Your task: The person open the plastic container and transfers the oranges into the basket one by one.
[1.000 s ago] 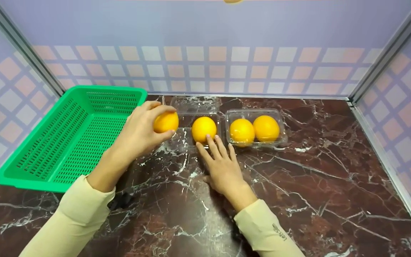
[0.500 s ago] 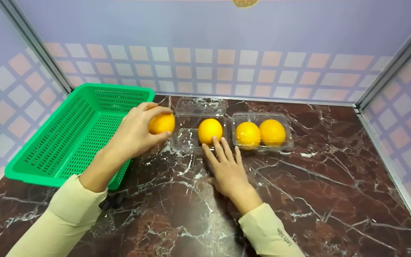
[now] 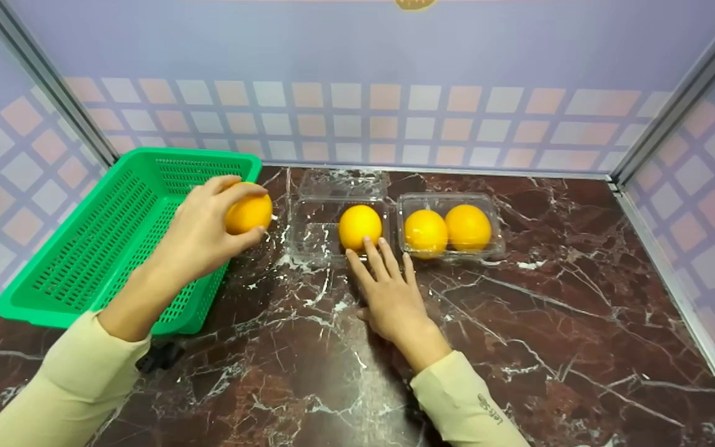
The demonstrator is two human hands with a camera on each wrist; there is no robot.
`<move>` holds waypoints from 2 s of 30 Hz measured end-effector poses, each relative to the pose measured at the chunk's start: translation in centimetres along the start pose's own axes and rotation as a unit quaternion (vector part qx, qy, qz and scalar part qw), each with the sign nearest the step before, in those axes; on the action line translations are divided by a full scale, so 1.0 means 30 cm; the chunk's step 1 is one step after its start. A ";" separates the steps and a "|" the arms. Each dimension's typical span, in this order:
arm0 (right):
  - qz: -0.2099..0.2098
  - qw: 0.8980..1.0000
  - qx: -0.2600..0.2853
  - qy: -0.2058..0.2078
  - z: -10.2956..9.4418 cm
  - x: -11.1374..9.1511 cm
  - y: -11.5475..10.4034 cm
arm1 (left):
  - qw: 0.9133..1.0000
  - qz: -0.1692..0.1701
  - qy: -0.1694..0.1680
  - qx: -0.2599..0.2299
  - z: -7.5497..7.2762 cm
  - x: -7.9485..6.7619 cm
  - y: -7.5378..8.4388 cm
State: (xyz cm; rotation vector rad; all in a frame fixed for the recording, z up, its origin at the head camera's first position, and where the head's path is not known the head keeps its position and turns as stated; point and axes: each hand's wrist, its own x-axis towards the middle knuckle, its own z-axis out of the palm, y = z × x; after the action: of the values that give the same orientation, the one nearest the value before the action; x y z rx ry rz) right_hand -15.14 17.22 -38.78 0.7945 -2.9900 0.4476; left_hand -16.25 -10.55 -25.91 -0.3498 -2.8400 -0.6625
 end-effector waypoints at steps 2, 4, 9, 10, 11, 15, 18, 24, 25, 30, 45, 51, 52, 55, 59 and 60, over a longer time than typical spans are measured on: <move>-0.003 1.000 0.001 0.001 0.001 0.001 -0.002 | 1.000 -0.002 0.005 0.000 -0.005 -0.003 -0.016; -0.003 1.000 0.001 0.000 0.001 0.001 -0.002 | 1.000 -0.003 0.005 0.002 -0.009 -0.005 -0.029; -0.003 1.000 -0.001 0.001 0.000 0.001 -0.003 | 1.000 -0.007 0.003 0.007 -0.017 -0.010 -0.058; -0.002 1.000 -0.001 0.000 -0.002 0.001 -0.004 | 1.000 -0.009 0.003 0.007 -0.020 -0.010 -0.064; -0.002 1.000 0.000 0.000 -0.003 0.001 -0.005 | 1.000 -0.011 0.003 0.006 -0.023 -0.011 -0.069; 0.000 1.000 -0.001 -0.002 -0.003 0.002 -0.004 | 1.000 -0.020 0.005 0.003 -0.040 -0.012 -0.091; 0.001 1.000 -0.003 -0.002 -0.004 0.003 -0.003 | 1.000 -0.026 0.006 0.001 -0.053 -0.015 -0.107; 0.004 1.000 -0.004 -0.008 0.000 0.003 -0.004 | 0.999 -0.036 0.006 -0.005 -0.072 -0.031 -0.149; 0.005 1.000 -0.004 -0.009 0.000 0.004 -0.006 | 0.999 -0.039 0.005 -0.006 -0.074 -0.036 -0.157; -0.002 1.000 -0.003 -0.004 0.002 0.006 -0.008 | 0.999 -0.053 0.004 -0.007 -0.084 -0.059 -0.198; -0.001 1.000 -0.005 -0.002 -0.004 -0.002 -0.001 | 0.996 -0.084 -0.033 -0.011 -0.078 -0.111 -0.293; 0.000 1.000 -0.007 -0.007 -0.004 -0.001 -0.003 | 0.994 -0.079 -0.073 -0.029 -0.061 -0.137 -0.325; 0.000 1.000 -0.007 -0.009 -0.004 0.000 -0.003 | 0.994 -0.075 -0.079 -0.032 -0.058 -0.141 -0.330; 0.001 1.000 -0.008 -0.009 -0.003 0.000 -0.003 | 0.993 -0.063 -0.090 -0.040 -0.050 -0.150 -0.341; 0.002 1.000 -0.008 -0.007 -0.001 -0.002 -0.001 | 0.993 -0.050 -0.100 -0.048 -0.044 -0.157 -0.351; 0.001 1.000 -0.008 -0.006 -0.001 -0.002 0.000 | 0.992 -0.046 -0.103 -0.049 -0.043 -0.159 -0.352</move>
State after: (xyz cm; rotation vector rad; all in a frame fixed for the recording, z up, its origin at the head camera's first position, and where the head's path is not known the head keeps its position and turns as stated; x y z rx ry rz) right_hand -15.07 17.25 -38.76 0.7957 -3.0009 0.4211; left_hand -14.41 -21.22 -30.27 -0.3208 -3.0412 -0.8330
